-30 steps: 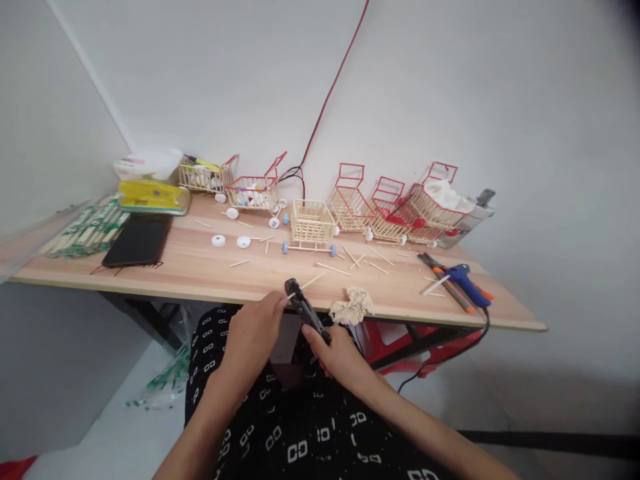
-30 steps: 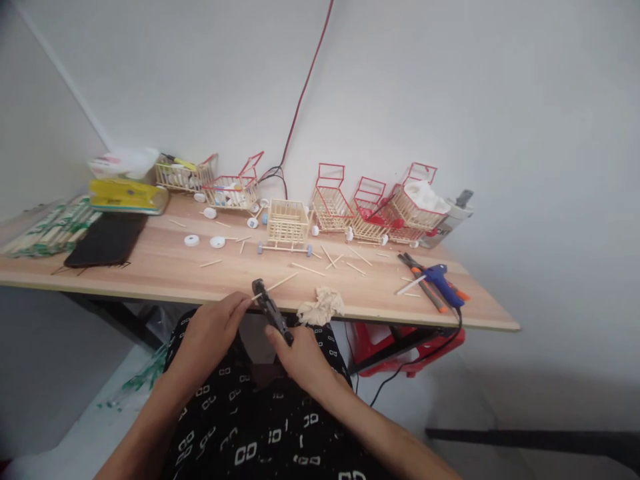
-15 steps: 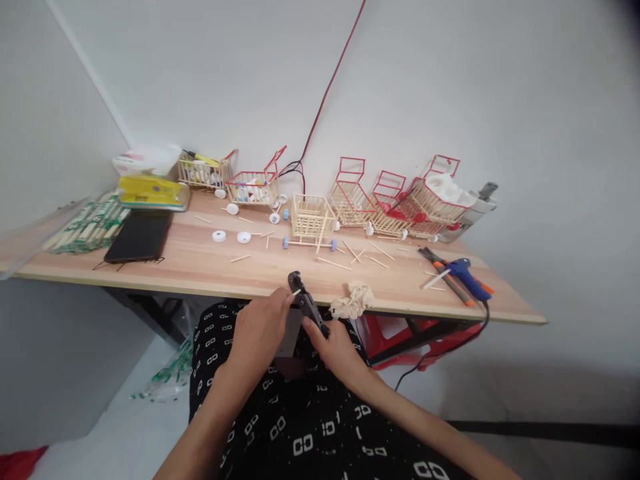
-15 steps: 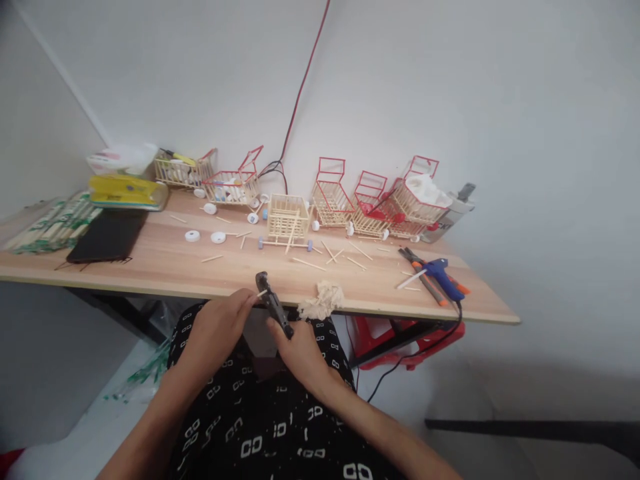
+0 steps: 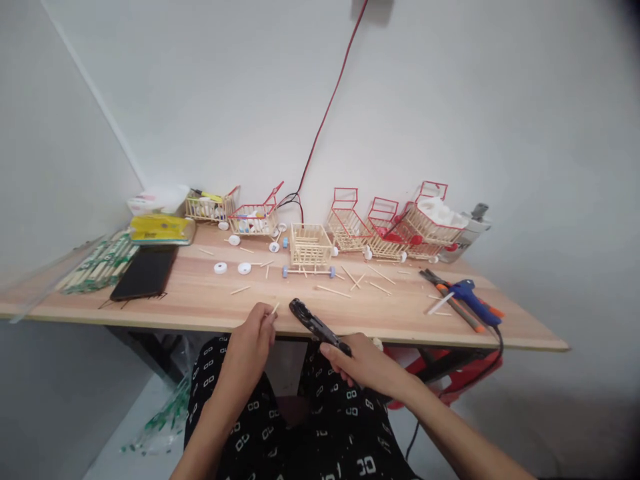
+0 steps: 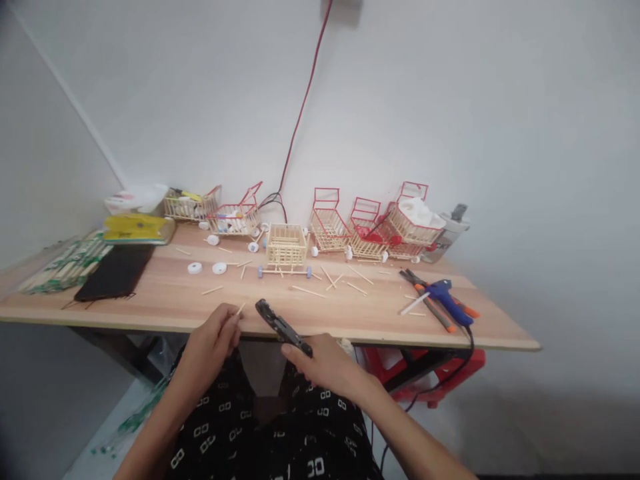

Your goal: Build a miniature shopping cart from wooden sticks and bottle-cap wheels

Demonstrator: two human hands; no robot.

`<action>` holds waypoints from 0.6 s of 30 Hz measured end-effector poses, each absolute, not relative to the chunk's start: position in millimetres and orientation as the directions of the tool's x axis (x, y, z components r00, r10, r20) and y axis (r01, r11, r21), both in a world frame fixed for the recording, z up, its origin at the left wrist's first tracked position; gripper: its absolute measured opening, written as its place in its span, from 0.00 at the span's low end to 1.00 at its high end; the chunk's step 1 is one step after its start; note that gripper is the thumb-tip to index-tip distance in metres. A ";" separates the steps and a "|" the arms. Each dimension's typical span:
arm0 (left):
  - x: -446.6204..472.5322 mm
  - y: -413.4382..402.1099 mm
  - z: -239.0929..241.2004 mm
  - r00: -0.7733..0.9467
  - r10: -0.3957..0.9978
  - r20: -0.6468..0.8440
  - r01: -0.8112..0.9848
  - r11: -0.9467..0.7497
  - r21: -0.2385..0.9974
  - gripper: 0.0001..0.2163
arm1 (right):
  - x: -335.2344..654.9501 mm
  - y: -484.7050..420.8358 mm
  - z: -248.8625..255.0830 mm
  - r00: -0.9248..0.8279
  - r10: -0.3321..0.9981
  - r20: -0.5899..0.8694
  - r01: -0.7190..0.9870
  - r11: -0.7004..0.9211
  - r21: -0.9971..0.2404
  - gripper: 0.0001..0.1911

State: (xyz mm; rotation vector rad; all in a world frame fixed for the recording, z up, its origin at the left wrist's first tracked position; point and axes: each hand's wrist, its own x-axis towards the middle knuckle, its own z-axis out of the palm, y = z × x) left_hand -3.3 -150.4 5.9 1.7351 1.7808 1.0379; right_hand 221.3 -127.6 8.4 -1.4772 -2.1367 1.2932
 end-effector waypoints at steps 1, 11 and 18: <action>-3.9 -150.4 7.8 -0.125 0.973 0.193 0.626 -0.073 0.776 0.12 | 227.2 -125.5 15.2 -0.480 0.834 -0.272 0.618 0.101 -0.780 0.28; -8.5 -117.4 18.8 -0.141 0.947 0.288 0.537 -0.171 0.826 0.10 | 258.2 -70.2 9.2 -0.295 0.955 -0.041 0.068 -0.022 -0.997 0.30; 28.5 -108.8 18.1 0.004 0.967 0.256 0.603 -0.207 0.771 0.10 | 249.2 -52.5 -1.7 -0.064 0.997 -0.049 -0.147 -0.058 -0.987 0.29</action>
